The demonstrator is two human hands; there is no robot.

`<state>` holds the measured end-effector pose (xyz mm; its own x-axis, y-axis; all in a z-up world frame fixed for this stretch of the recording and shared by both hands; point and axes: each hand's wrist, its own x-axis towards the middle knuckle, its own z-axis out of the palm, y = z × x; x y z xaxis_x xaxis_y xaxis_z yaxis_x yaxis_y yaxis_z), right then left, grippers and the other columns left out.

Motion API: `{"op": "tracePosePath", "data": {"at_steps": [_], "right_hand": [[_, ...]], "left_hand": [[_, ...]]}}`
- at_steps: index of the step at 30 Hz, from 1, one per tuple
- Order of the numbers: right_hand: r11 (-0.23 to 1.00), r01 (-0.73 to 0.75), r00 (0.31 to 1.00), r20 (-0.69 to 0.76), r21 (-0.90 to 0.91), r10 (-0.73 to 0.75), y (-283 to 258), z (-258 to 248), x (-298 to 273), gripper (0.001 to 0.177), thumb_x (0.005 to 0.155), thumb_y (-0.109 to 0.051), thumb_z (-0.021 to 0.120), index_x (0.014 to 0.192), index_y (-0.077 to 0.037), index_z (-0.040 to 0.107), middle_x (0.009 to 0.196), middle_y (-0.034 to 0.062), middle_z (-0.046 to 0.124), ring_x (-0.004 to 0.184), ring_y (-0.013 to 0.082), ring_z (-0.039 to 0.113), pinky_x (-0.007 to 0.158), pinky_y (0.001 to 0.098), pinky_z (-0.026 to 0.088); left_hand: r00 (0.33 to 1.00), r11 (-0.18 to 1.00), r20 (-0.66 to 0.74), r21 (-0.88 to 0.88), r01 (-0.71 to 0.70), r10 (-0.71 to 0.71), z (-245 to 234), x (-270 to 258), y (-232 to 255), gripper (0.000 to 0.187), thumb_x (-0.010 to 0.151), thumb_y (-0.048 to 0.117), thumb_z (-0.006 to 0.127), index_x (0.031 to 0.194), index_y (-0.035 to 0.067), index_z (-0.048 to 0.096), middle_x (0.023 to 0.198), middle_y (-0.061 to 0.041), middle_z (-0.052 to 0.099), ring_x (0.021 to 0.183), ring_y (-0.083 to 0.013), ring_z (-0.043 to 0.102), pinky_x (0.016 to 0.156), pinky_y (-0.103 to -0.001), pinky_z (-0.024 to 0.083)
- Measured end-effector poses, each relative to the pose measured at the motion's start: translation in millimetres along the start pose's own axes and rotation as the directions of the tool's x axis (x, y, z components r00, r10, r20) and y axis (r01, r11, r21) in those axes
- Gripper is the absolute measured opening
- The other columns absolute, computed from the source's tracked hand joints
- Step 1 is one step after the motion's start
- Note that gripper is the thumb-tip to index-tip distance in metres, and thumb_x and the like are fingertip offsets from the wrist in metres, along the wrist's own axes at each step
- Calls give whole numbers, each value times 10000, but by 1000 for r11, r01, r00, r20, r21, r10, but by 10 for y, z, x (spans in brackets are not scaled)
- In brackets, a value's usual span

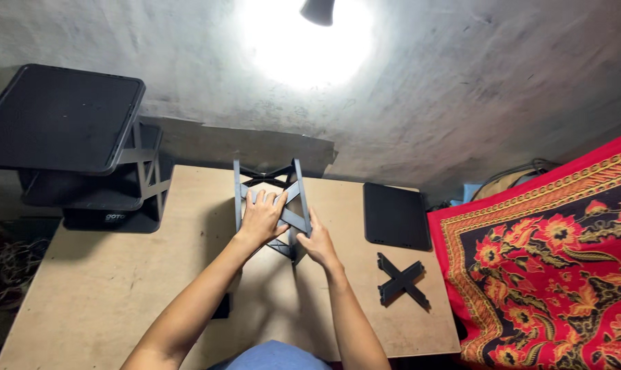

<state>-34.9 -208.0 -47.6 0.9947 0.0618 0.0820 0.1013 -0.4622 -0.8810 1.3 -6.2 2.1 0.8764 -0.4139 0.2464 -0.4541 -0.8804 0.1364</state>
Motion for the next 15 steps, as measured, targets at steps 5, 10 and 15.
{"op": "tracePosePath", "data": {"at_steps": [5,10,15], "right_hand": [[984,13,980,-195,-176,-48,-271,167,53,769,735,-65,736,1454,-69,465,1139,292,707,1057,449,690,894,473,559],[922,-175,971,-213,-345,105,-151,265,86,559,759,26,615,1309,-51,550,925,302,713,912,493,691,834,551,542],[910,-73,990,-143,-408,15,195,235,164,415,782,70,559,1192,1,558,873,321,695,890,503,685,806,563,542]], "left_hand": [[1000,996,-3,89,-24,24,100,164,39,947,689,307,790,1503,-6,422,1045,-138,640,1038,-294,604,1031,-527,383],[984,995,-157,73,-74,85,461,204,-64,620,854,65,598,1453,-70,510,908,-122,649,900,-264,624,886,-380,460],[975,993,-188,37,-113,118,706,234,-169,578,851,59,572,1412,-75,534,897,-126,650,903,-268,627,872,-396,459]]}}
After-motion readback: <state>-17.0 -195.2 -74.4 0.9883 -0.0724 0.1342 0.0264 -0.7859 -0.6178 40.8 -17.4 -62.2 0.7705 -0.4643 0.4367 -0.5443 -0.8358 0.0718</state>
